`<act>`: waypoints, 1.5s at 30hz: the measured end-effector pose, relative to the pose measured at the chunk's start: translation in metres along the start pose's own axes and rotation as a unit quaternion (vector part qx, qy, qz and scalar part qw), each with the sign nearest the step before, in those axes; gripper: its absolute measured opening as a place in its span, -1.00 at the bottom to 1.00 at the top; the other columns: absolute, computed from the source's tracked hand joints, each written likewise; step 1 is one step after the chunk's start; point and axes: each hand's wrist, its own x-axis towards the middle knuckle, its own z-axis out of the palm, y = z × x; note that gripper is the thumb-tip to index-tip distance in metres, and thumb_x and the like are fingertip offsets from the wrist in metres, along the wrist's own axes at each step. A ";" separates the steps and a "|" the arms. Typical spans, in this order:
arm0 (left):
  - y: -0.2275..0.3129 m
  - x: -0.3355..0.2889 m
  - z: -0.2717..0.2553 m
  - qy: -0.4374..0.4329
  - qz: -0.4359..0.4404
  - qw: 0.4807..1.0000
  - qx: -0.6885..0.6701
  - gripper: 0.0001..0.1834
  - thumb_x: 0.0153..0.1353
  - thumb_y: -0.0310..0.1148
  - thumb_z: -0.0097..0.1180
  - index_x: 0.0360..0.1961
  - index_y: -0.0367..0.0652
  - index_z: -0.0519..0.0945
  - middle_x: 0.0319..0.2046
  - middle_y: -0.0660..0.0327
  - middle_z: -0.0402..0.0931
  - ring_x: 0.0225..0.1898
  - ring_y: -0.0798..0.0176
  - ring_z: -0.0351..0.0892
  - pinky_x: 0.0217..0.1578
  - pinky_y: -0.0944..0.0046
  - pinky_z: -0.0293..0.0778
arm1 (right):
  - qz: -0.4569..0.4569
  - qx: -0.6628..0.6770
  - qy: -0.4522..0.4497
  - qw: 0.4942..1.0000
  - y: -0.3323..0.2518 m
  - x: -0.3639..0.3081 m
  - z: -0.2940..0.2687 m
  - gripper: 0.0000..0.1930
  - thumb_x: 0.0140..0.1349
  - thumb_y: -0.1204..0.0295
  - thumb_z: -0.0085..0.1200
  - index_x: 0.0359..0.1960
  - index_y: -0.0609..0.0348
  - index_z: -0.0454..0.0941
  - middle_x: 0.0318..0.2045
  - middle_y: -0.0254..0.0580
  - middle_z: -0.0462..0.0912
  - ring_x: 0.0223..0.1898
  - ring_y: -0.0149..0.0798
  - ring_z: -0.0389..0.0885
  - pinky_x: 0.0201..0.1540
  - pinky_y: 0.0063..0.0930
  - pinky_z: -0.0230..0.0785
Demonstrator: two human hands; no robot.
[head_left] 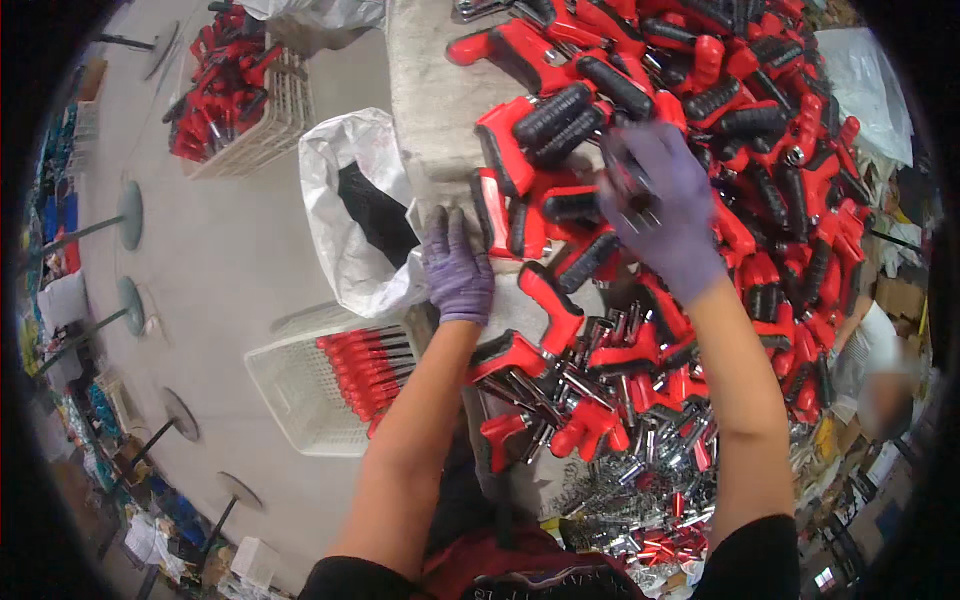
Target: The person arranges tool handles on a table and into a basket, then assembles tool parts by inserting springs, pins, and metal cylinders into tubes and handles by hand.
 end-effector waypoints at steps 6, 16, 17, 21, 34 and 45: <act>-0.008 0.003 -0.003 -0.014 -0.005 1.000 -0.012 -0.43 0.02 -0.39 -0.01 0.15 -0.14 0.28 0.18 -0.04 0.16 0.22 -0.13 0.11 0.20 0.00 0.06 | 0.123 -0.040 -0.565 0.815 -0.026 -0.184 -0.083 -0.74 -0.18 0.29 0.16 -0.39 0.05 0.54 -0.45 -0.14 0.54 -0.34 -0.06 0.56 -0.31 -0.21 0.44; -0.006 0.000 -0.007 -0.026 -0.013 0.999 -0.016 -0.38 -0.03 -0.41 -0.03 0.16 -0.13 0.27 0.20 -0.02 0.13 0.25 -0.10 0.06 0.22 0.03 0.03 | -0.140 -0.415 -0.359 0.824 -0.021 -0.177 -0.078 -0.67 0.02 0.35 -0.03 -0.13 0.10 0.45 -0.42 -0.24 0.48 -0.43 -0.23 0.51 -0.42 -0.33 0.39; -0.008 0.000 -0.008 -0.029 -0.019 0.999 -0.013 -0.38 -0.03 -0.41 -0.02 0.16 -0.12 0.27 0.21 -0.02 0.13 0.26 -0.10 0.05 0.23 0.03 0.02 | -0.125 -0.389 -0.188 0.893 0.007 -0.141 -0.054 -0.74 0.10 0.32 -0.04 -0.16 0.02 0.50 -0.25 -0.27 0.50 -0.17 -0.27 0.50 -0.31 -0.41 0.40; -0.006 0.001 -0.001 -0.024 -0.007 0.999 -0.022 -0.38 -0.03 -0.40 -0.01 0.16 -0.11 0.26 0.21 -0.03 0.12 0.25 -0.11 0.07 0.22 0.03 0.04 | 0.039 -0.245 -0.050 0.967 0.092 0.038 -0.002 -0.75 0.15 0.36 -0.05 -0.12 0.04 0.45 -0.15 -0.09 0.52 -0.14 -0.03 0.52 -0.09 -0.23 0.41; -0.010 0.002 -0.009 -0.028 -0.010 1.000 -0.008 -0.50 0.16 -0.28 -0.11 0.15 -0.15 0.29 0.18 -0.05 0.15 0.20 -0.11 0.15 0.20 0.07 0.10 | 0.084 -0.486 -0.345 0.799 0.136 0.140 0.054 -0.36 0.03 0.09 -0.06 0.13 0.20 0.26 -0.01 -0.04 0.51 0.01 -0.11 0.50 0.05 -0.18 0.20; -0.013 0.000 0.001 -0.015 -0.007 1.000 -0.027 -0.44 0.00 -0.38 0.00 0.12 -0.11 0.32 0.16 -0.05 0.18 0.17 -0.13 0.19 0.15 0.01 0.14 | 0.090 -0.357 -0.362 0.857 0.136 0.150 0.043 -0.47 -0.17 0.17 0.21 -0.12 0.18 0.53 -0.25 0.01 0.61 -0.14 -0.10 0.58 -0.11 -0.25 0.40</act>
